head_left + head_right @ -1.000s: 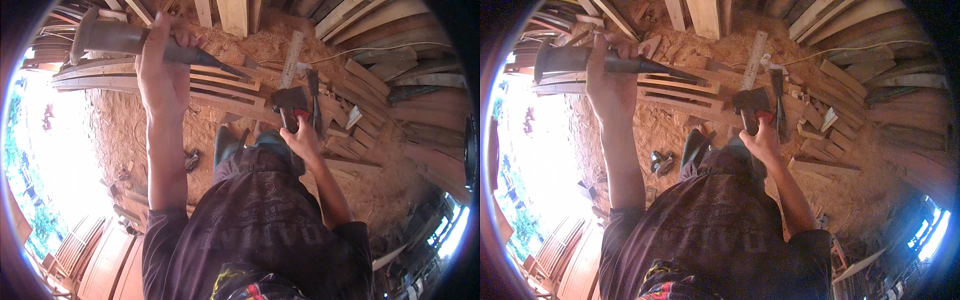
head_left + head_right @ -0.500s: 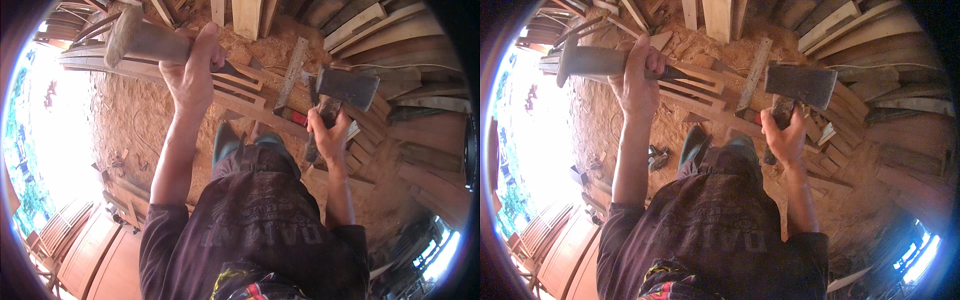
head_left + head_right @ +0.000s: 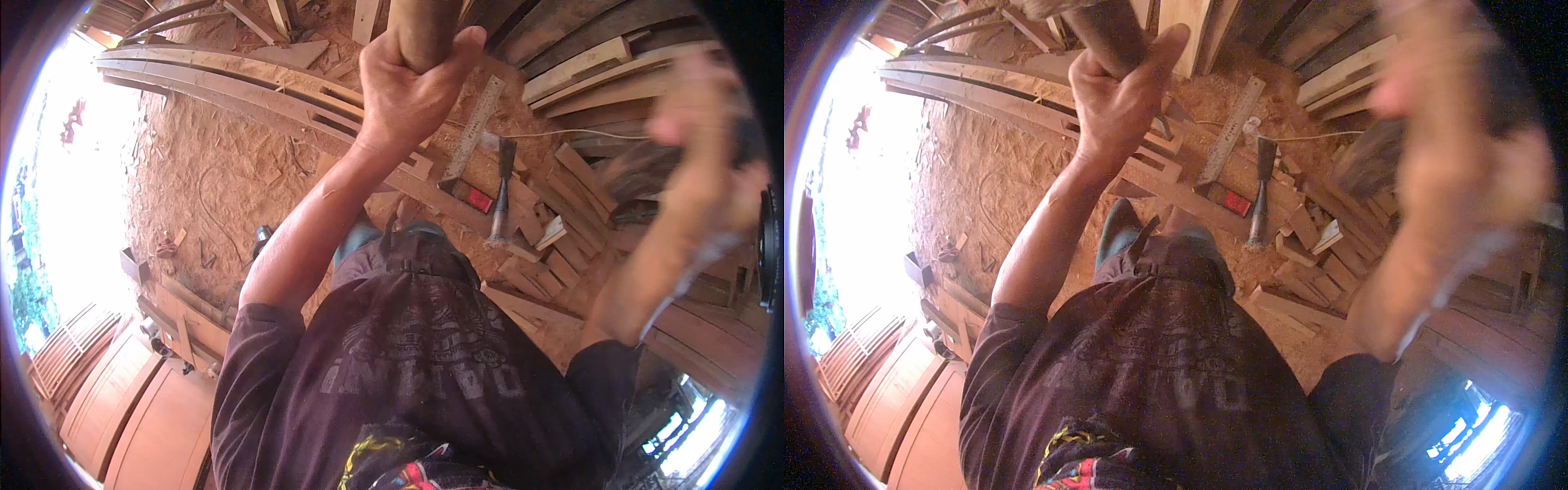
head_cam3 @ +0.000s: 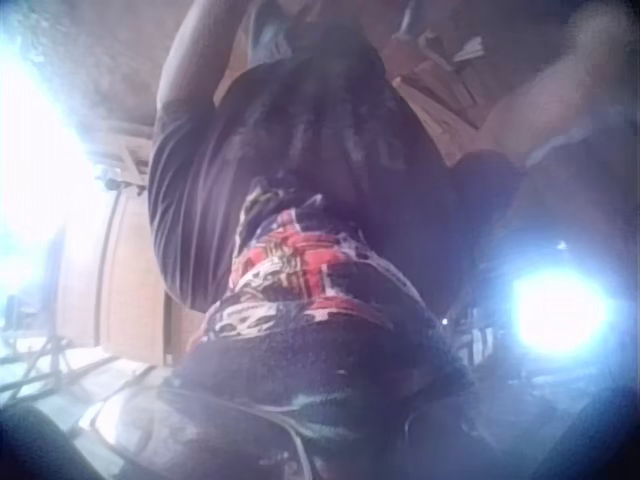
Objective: The person uses a hand plane to smooth a long wooden plank, then uses a chisel and mallet to carve a groove along its length. They periodically inspect the groove and later place a larger wooden board over the plank to check fit.
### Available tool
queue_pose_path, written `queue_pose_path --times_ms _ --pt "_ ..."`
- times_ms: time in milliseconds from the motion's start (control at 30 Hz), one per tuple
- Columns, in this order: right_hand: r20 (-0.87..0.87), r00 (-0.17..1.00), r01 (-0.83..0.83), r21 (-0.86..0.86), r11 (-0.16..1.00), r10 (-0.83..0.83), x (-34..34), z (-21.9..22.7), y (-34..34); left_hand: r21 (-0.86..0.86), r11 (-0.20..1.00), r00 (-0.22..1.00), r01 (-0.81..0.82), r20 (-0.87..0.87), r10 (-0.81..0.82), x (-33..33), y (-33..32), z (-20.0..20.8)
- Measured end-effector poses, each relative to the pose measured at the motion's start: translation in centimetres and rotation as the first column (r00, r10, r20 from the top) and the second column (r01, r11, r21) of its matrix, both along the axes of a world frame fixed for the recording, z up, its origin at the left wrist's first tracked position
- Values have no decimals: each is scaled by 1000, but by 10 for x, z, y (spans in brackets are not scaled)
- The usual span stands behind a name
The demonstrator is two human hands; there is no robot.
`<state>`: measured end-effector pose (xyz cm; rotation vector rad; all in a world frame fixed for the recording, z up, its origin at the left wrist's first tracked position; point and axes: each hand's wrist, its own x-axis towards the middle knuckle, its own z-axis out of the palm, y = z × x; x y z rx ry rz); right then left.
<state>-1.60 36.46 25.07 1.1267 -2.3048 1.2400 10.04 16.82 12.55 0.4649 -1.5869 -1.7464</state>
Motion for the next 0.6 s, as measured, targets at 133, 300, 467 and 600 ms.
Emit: queue_pose_path --times_ms 133,300,467,600 --pt "-110 990 -41 355 934 85 -10 44 -15 -29 1000 999 1 -32 -2 -8 2 2" --pt "192 912 -407 529 745 363 32 86 -85 88 994 989 -68 -122 78 1 -34 -33" --pt "88 939 -340 370 865 331 -12 26 -79 561 794 923 -236 -126 363 35 -110 -66" --pt "-114 907 -357 306 883 406 28 8 -120 556 802 928 -219 -137 348 35 -110 -80"
